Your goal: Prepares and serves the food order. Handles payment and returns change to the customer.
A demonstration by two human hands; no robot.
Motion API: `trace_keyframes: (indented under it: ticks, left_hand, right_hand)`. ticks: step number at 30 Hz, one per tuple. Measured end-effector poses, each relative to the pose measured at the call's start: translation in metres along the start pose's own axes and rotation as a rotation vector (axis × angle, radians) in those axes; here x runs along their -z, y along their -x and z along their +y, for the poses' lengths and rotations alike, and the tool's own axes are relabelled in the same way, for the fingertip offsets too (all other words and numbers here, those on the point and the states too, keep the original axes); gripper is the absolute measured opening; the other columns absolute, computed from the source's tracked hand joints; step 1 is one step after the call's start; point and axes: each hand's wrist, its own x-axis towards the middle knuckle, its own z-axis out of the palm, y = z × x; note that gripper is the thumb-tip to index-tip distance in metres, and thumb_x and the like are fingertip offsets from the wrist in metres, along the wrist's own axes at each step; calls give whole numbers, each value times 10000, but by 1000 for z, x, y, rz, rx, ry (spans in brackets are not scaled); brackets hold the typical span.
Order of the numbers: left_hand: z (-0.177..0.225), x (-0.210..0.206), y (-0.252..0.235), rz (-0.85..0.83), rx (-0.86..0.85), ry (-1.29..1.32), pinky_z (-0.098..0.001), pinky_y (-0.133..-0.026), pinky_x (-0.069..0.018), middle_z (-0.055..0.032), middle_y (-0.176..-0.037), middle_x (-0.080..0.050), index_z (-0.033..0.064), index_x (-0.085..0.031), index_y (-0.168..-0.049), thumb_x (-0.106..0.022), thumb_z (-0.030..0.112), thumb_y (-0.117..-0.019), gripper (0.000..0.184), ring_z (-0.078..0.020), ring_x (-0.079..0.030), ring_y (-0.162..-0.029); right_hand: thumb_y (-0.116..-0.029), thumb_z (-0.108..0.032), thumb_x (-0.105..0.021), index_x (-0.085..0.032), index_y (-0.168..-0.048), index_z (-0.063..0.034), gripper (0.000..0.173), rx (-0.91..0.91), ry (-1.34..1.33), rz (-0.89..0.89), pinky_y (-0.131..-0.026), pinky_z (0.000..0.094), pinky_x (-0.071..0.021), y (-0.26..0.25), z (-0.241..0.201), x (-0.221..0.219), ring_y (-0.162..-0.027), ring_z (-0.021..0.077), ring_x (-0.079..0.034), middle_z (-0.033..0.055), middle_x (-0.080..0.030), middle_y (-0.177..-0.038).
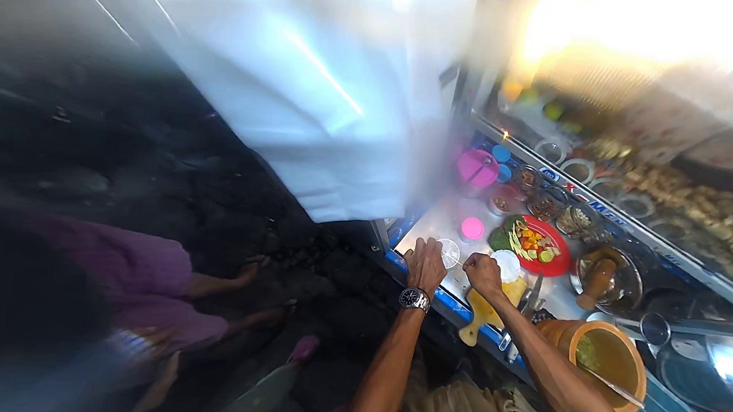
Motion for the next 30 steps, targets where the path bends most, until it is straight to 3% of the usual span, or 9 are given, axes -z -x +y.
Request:
trace_keyframes:
  ticks: [2,5,7,8,10,12,15,19,30]
  left_hand:
    - [-1,1,0,-4,-7,4,-534,-880,-447,-83,-1118,-678,118,-712,-1104,-492,143,-995,248,-321,-599,-1123]
    - [-6,5,1,13,-8,40,-537,-893,-444,-91,-1091,-686,114,-720,-1088,-476,197,-1026,265,-322,-604,-1118]
    - [-11,5,3,33,-23,95,-548,-925,-440,-90,-1162,-673,136,-713,-1137,-496,200,-1017,257,-325,-583,-1178]
    - [-13,4,5,31,-44,137,-570,-983,-419,-84,-1268,-647,176,-699,-1218,-507,183,-1000,291,-327,-543,-1264]
    - [-15,0,11,2,-115,203,-634,-1113,-305,-47,-1480,-542,280,-653,-1349,-521,163,-959,428,-310,-411,-1436]
    - [-13,-8,16,-28,-154,230,-694,-1164,-170,2,-1573,-458,365,-627,-1385,-520,243,-983,434,-279,-310,-1514]
    - [-8,-23,16,44,-121,294,-742,-1157,-109,14,-1561,-486,371,-664,-1350,-502,379,-1040,350,-290,-321,-1517]
    - [-2,-36,14,140,-13,378,-767,-1144,-90,40,-1549,-507,354,-705,-1305,-500,316,-1056,324,-299,-344,-1509]
    - [1,-36,15,94,55,453,-777,-1132,-34,119,-1581,-456,362,-697,-1315,-479,308,-1063,338,-299,-294,-1533]
  right_hand:
    - [-1003,-191,-542,-719,-1103,-57,244,20,29,-12,-925,518,-503,0,4,-3,-1061,320,-671,157,-719,-1067]
    - [-1048,-199,-499,-700,-1237,-78,302,122,82,-105,-985,535,-489,-1,8,-3,-1145,338,-655,167,-711,-1178]
    - [-1055,-190,-458,-683,-1298,-95,344,183,136,-172,-997,548,-485,-1,5,1,-1172,342,-649,169,-701,-1224]
    - [-1054,-194,-449,-678,-1302,-103,349,190,169,-198,-993,558,-485,1,2,4,-1182,343,-646,168,-697,-1236]
    - [-1050,-217,-453,-672,-1296,-127,342,181,238,-227,-968,571,-494,5,-9,12,-1179,340,-648,154,-697,-1234]
    - [-1051,-225,-450,-655,-1311,-130,344,188,296,-246,-967,573,-491,9,-20,22,-1188,340,-643,150,-692,-1243]
    - [-1051,-209,-435,-637,-1335,-126,358,250,368,-258,-965,581,-479,11,-35,34,-1188,352,-637,161,-685,-1251]
    - [-1062,-235,-429,-663,-1309,-138,354,328,456,-291,-963,596,-469,5,-46,44,-1186,350,-636,159,-687,-1250]
    - [-1049,-261,-457,-684,-1217,-70,341,393,741,-365,-936,623,-468,8,-73,62,-1184,407,-625,223,-681,-1197]
